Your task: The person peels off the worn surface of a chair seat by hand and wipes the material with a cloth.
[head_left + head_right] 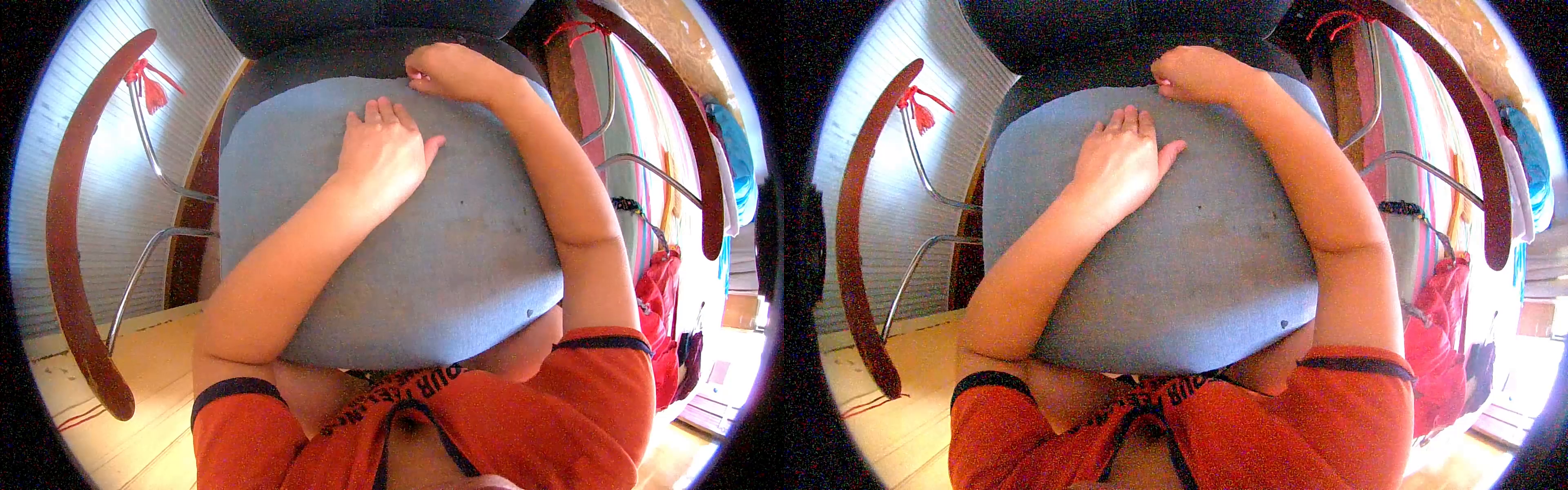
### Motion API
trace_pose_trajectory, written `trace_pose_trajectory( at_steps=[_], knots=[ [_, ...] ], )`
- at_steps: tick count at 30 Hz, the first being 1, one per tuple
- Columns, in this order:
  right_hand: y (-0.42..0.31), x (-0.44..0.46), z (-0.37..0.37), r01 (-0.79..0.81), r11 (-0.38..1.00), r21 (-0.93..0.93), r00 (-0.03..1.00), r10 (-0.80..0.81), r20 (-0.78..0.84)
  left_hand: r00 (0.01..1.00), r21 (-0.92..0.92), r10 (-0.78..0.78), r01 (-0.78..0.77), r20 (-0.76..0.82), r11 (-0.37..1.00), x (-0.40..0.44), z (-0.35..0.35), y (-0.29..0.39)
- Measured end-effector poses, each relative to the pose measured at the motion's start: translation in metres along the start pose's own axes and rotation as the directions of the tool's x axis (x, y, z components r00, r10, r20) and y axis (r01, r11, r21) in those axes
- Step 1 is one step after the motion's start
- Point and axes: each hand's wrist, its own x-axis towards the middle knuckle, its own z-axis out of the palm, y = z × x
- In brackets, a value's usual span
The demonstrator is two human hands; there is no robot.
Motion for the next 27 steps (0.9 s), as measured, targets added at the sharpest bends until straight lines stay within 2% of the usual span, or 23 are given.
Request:
trace_pose_trajectory(
  at_steps=[4,6,8,9,10,12,13,14,15,17,20,22,24,27],
  knots=[
    [-0.003,0.001,0.005,0.015,0.996,-0.086,1.000,-0.017,-0.021,1.000,-0.017,-0.001,0.001,-0.011,1.000,0.001,0.000,-0.001],
    [-0.002,-0.001,0.006,0.037,0.990,-0.138,0.983,-0.061,-0.175,1.000,-0.046,-0.003,0.003,-0.013,0.999,0.001,0.000,-0.001],
    [0.016,0.000,0.004,-0.026,0.996,-0.091,0.965,0.001,-0.261,0.999,-0.017,0.007,-0.007,-0.036,1.000,0.001,0.003,-0.001],
    [0.020,0.000,0.000,-0.114,0.993,0.020,0.959,0.115,-0.260,0.998,0.010,0.013,-0.012,-0.057,1.000,0.001,0.003,-0.001],
    [0.022,-0.003,-0.002,-0.112,0.994,0.019,0.959,0.113,-0.261,0.998,0.011,0.011,-0.011,-0.059,1.000,0.000,0.002,-0.001],
    [0.027,-0.006,-0.005,-0.107,0.956,0.275,0.978,0.151,-0.143,1.000,0.000,0.007,-0.007,-0.025,1.000,0.000,0.001,0.000],
    [0.027,-0.005,-0.002,-0.045,0.933,0.357,0.985,0.101,-0.142,1.000,-0.001,0.005,-0.005,-0.025,1.000,-0.001,0.002,-0.001],
    [0.027,-0.006,0.001,-0.044,0.933,0.357,0.985,0.101,-0.141,0.998,0.012,0.012,-0.011,-0.059,1.000,-0.001,0.005,-0.001],
    [0.019,-0.006,0.000,-0.088,0.941,0.327,0.990,0.119,-0.077,0.996,0.026,0.019,-0.016,-0.093,1.000,-0.002,0.006,-0.001],
    [0.007,-0.003,-0.002,-0.159,0.952,0.263,0.987,0.159,0.023,0.998,0.018,0.015,-0.014,-0.063,1.000,-0.002,0.006,-0.001],
    [0.003,0.000,-0.006,-0.143,0.973,0.183,0.989,0.135,0.055,1.000,-0.008,0.004,-0.004,-0.009,1.000,-0.001,0.001,0.001],
    [0.006,0.001,-0.002,-0.095,0.985,0.143,0.995,0.089,0.043,1.000,-0.018,-0.007,0.007,0.010,1.000,0.000,0.001,0.000],
    [0.004,0.002,0.002,-0.041,0.993,0.107,0.999,0.038,0.034,0.998,0.020,0.015,-0.014,-0.054,1.000,-0.002,0.005,-0.001],
    [0.002,-0.001,0.003,0.010,1.000,0.001,0.999,-0.010,-0.037,1.000,-0.006,0.002,-0.002,-0.028,1.000,-0.001,0.004,0.000]
  ],
)
